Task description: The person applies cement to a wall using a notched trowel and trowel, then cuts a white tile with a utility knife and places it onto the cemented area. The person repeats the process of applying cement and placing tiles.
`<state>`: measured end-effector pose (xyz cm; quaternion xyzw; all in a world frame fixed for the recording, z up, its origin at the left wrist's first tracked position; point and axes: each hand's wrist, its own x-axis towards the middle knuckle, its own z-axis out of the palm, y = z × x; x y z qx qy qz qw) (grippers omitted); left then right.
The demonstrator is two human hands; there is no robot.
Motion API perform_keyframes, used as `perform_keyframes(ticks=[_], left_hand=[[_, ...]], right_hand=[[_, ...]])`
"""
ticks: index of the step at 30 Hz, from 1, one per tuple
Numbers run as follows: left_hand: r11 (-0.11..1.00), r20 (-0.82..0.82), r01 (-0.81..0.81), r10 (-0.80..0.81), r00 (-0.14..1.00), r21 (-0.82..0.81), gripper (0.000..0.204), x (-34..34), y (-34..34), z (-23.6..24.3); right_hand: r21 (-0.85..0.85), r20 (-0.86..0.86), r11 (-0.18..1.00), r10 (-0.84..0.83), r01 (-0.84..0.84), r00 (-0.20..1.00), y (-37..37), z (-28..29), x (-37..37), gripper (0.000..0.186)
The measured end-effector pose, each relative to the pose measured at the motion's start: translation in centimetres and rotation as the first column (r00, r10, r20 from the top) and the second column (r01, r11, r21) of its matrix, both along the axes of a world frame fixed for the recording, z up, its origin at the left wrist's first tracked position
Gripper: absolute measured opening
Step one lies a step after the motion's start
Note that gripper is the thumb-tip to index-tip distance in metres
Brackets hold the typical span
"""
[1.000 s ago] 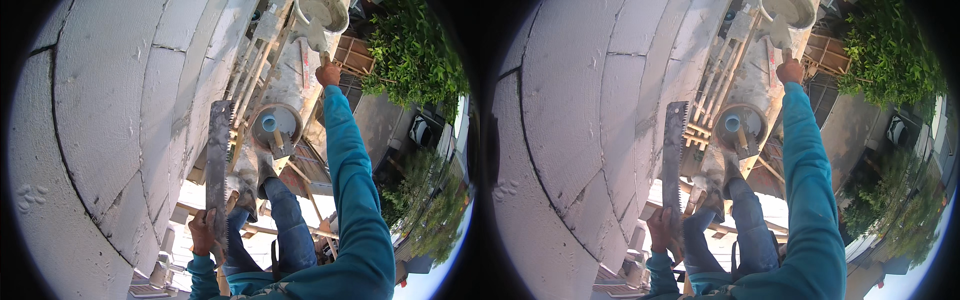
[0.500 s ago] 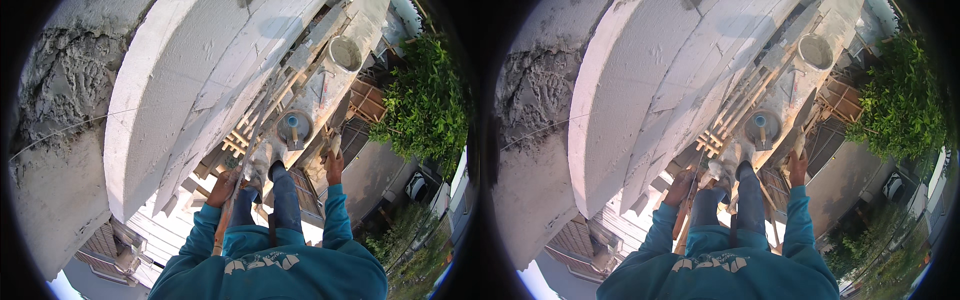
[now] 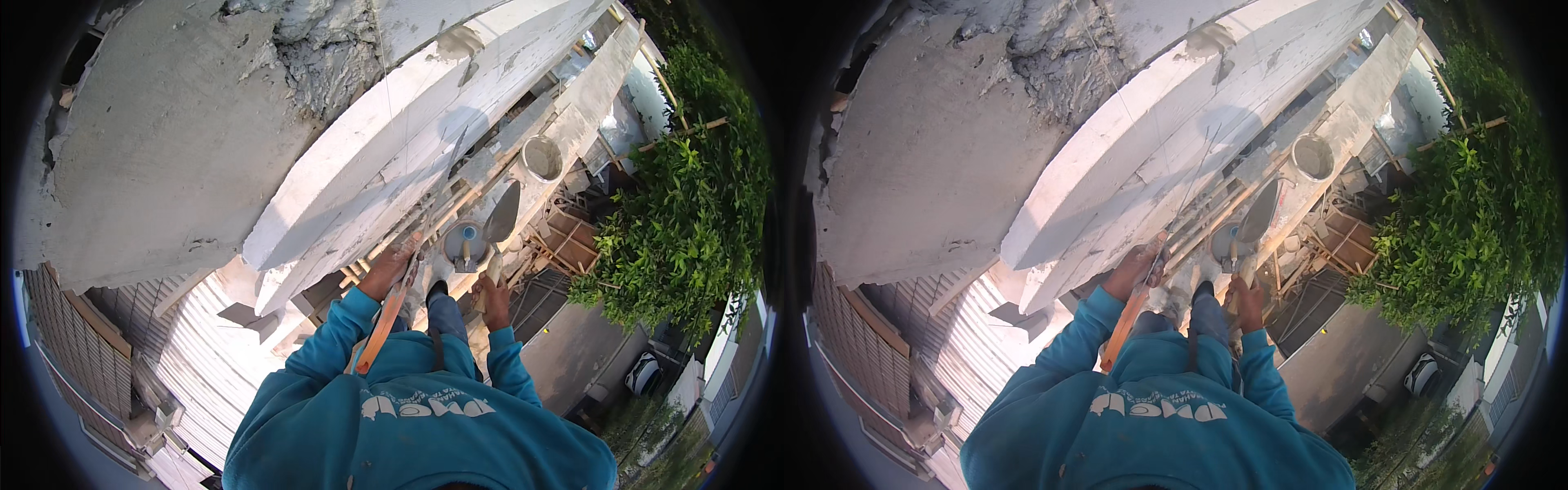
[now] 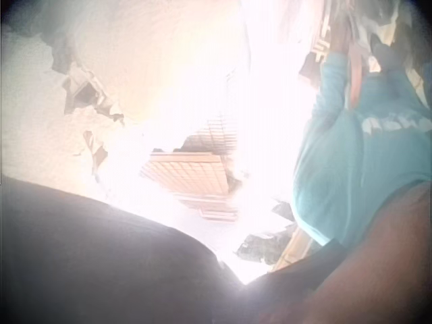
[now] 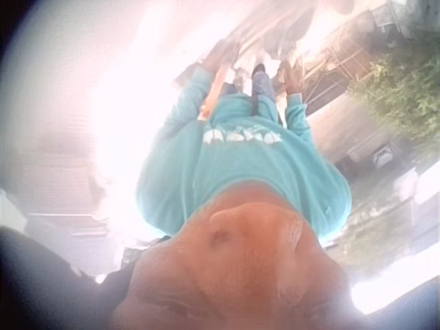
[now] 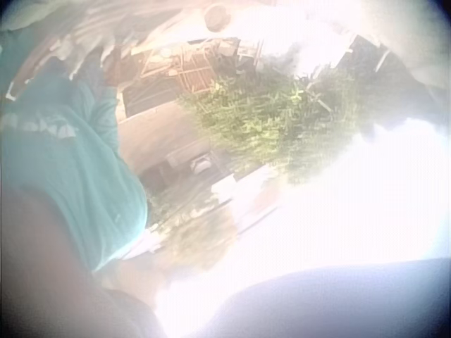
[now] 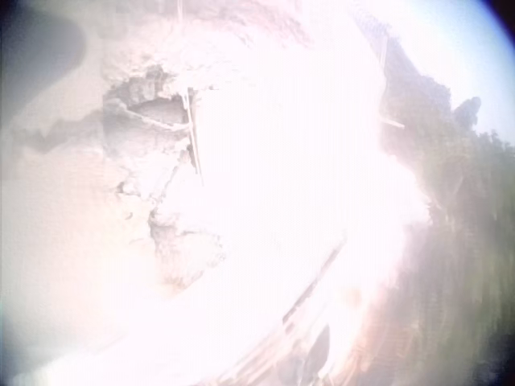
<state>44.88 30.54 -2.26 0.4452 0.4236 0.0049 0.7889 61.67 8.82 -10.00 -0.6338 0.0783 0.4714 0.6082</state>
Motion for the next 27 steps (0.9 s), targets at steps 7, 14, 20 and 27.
perform_keyframes(ticks=[7,14,20,27], left_hand=[[0.966,-0.033,0.087,-0.081,0.996,0.243,0.061,-1.0,1.0,-2.3],[0.945,0.051,0.071,-0.091,0.995,0.319,0.055,-2.0,0.4,-0.1],[0.999,0.018,-0.001,0.0,1.0,0.044,0.051,-2.2,0.2,1.1],[0.998,0.016,-0.027,0.028,0.999,-0.057,0.05,-2.8,0.1,4.3]], right_hand=[[0.037,0.097,0.999,0.034,-0.038,0.995,1.1,4.5,-0.1,0.019],[0.056,0.053,0.998,0.021,-0.024,0.998,0.6,5.9,-1.8,0.019],[0.065,0.031,0.996,0.052,-0.054,0.998,1.0,7.2,-3.3,0.019],[0.168,0.075,0.984,0.051,-0.063,0.996,1.0,8.4,-4.4,0.017]])
